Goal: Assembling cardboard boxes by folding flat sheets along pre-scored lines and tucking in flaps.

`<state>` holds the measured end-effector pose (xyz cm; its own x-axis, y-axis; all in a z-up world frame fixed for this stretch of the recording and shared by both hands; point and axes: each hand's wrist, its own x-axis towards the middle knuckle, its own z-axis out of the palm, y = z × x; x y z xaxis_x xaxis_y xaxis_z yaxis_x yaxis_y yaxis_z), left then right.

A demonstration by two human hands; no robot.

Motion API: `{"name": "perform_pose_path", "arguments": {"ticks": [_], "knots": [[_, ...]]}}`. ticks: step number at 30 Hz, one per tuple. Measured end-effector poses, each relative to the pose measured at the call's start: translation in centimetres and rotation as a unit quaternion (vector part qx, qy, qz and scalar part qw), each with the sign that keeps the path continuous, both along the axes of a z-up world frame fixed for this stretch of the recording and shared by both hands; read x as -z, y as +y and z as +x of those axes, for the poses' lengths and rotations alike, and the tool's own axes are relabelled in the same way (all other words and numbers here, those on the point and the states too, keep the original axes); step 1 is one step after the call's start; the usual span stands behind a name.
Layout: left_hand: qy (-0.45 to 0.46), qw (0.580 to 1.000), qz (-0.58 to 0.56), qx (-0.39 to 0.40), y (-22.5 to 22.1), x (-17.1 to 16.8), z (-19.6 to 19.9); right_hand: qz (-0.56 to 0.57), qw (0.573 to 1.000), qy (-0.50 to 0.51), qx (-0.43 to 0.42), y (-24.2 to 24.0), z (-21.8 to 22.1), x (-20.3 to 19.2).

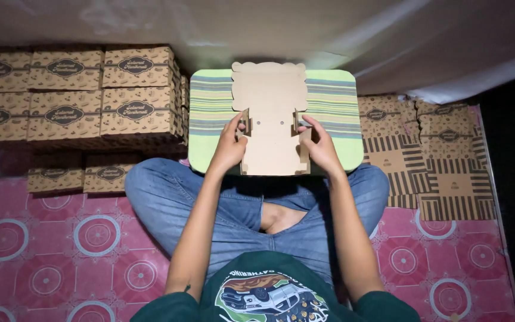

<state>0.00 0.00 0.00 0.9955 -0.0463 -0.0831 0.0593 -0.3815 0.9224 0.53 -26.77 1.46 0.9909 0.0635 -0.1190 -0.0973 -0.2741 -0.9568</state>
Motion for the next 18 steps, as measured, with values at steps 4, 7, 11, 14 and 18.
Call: {"name": "perform_pose_path", "arguments": {"ticks": [4, 7, 11, 14, 18], "knots": [[0.017, 0.999, 0.021, 0.045, 0.4, -0.2, 0.9, -0.078, 0.996, 0.010, -0.042, -0.5, 1.9, 0.2], [0.039, 0.997, 0.040, 0.054, 0.5, 0.7, 1.5, -0.151, 0.986, 0.026, -0.071, -0.4, 2.3, 0.2], [-0.006, 0.999, 0.039, 0.025, 0.0, -3.5, -0.2, -0.073, 0.996, -0.043, -0.030, -0.2, 1.9, 1.0], [-0.059, 0.997, 0.030, 0.027, 0.1, -3.6, -0.8, -0.003, 0.996, -0.085, 0.008, -0.1, 1.5, 1.8], [-0.067, 0.997, 0.047, 0.013, 0.2, -0.6, 0.0, 0.059, 0.992, -0.095, 0.058, -0.6, 2.3, 4.9]]}}
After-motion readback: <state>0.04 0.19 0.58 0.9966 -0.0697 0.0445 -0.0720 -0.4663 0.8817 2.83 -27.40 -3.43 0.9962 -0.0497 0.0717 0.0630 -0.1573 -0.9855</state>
